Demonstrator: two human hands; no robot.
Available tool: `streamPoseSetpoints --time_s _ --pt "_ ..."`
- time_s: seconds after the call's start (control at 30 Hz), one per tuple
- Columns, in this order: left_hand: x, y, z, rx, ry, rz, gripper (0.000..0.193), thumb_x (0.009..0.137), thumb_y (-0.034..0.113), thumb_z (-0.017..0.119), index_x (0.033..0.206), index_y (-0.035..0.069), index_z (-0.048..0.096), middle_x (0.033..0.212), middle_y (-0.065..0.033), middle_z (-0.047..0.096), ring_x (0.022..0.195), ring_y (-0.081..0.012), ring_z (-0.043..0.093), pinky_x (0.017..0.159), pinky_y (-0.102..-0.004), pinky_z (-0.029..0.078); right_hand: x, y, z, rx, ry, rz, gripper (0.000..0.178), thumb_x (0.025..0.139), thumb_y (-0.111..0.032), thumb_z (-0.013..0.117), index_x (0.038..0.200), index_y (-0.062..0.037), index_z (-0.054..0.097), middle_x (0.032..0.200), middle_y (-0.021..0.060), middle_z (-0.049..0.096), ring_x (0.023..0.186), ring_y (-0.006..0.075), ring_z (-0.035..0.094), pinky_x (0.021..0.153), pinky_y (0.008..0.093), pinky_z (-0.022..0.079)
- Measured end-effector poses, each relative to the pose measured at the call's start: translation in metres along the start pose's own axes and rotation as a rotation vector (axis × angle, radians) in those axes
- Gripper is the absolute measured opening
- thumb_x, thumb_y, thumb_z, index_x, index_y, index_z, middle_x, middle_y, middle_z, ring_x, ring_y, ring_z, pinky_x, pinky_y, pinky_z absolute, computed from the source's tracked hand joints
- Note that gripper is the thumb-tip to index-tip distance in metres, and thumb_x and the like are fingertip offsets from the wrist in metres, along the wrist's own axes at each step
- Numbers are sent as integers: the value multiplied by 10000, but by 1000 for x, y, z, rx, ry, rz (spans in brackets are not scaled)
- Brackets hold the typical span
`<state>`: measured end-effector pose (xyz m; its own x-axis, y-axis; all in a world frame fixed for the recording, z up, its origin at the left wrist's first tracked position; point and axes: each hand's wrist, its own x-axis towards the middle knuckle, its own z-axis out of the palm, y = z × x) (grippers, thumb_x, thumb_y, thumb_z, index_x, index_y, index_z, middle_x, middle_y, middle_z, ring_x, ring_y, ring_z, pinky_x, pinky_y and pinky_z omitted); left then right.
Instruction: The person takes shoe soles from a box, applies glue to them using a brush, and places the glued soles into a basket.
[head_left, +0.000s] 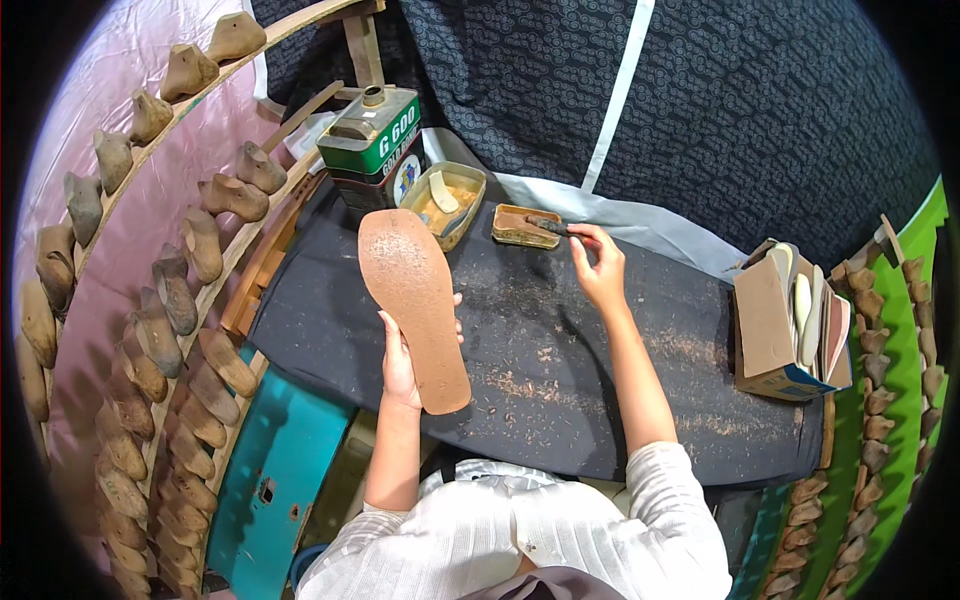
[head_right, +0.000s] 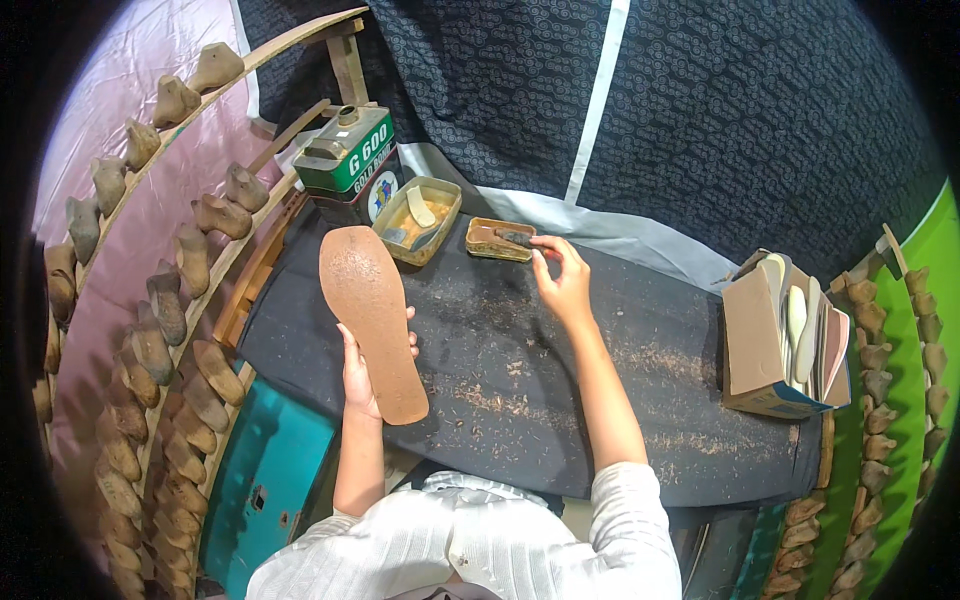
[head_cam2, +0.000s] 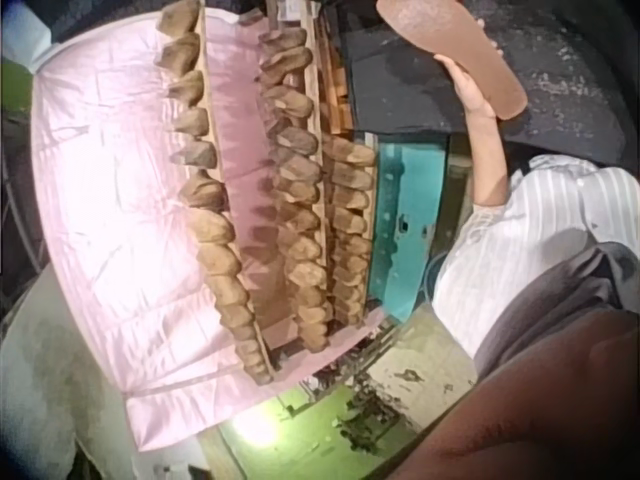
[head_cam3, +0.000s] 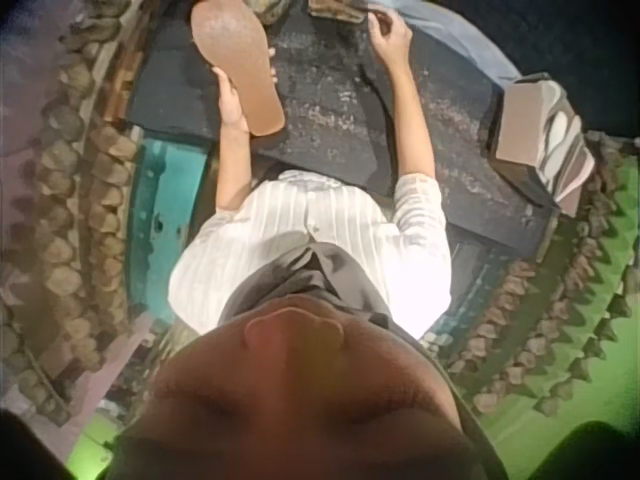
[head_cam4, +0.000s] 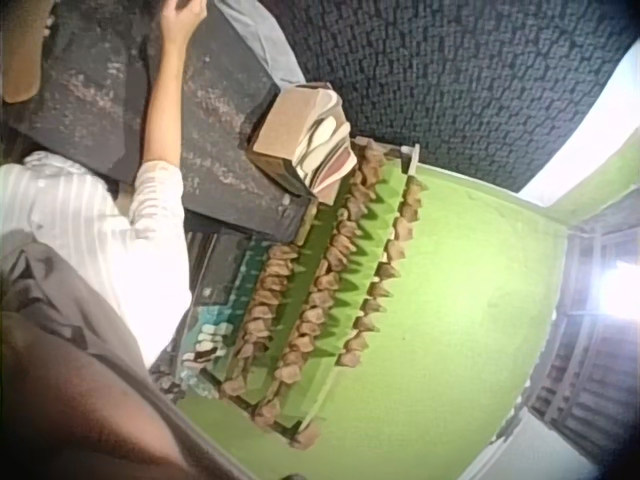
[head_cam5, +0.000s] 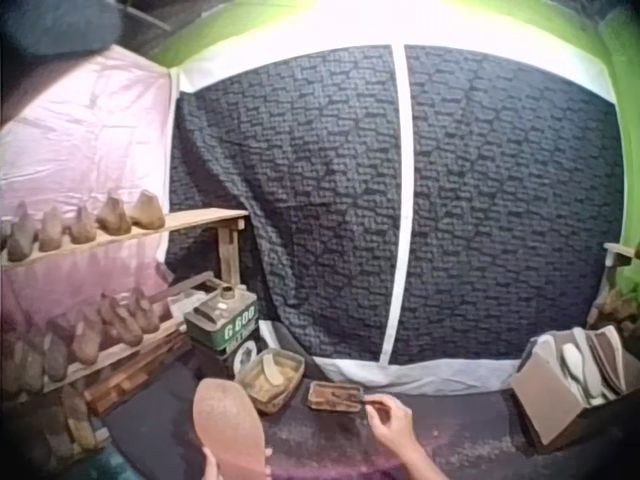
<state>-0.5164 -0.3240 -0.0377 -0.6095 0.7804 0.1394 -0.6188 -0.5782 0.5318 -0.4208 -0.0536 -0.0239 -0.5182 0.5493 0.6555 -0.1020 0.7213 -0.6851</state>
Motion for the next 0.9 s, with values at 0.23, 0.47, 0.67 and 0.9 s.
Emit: streamPoseSetpoints --time_s 0.23,0.47,0.67,0.9 --pt "-8 4 -2 40 63 8 715 928 596 206 1349 41 367 1233 -191 512 866 -230 585 751 -326 536 10 47 34 -35 -114 8 182 821 -63 591 997 -20 603 967 117 640 828 209 646 753 296 505" --pt "-15 3 -18 35 113 -42 708 915 606 230 1300 42 417 1132 -148 582 887 -218 625 744 -342 542 -2 55 36 -95 -130 101 185 831 -71 597 1010 -26 602 1013 112 623 912 204 622 795 301 507" --pt "-18 -2 -20 71 97 -70 656 920 581 274 1276 54 432 1070 -135 603 873 -247 640 725 -355 551 -14 7 32 -407 -2 -186 233 785 -131 652 1005 -66 607 1053 118 586 1029 319 527 878 401 435" --pt "-33 -12 13 220 242 27 634 922 573 286 1248 56 455 1018 -136 615 823 -256 648 658 -348 564 -55 -102 42 724 -482 419 366 860 -174 645 1180 -17 564 1042 78 626 976 124 578 860 277 463"
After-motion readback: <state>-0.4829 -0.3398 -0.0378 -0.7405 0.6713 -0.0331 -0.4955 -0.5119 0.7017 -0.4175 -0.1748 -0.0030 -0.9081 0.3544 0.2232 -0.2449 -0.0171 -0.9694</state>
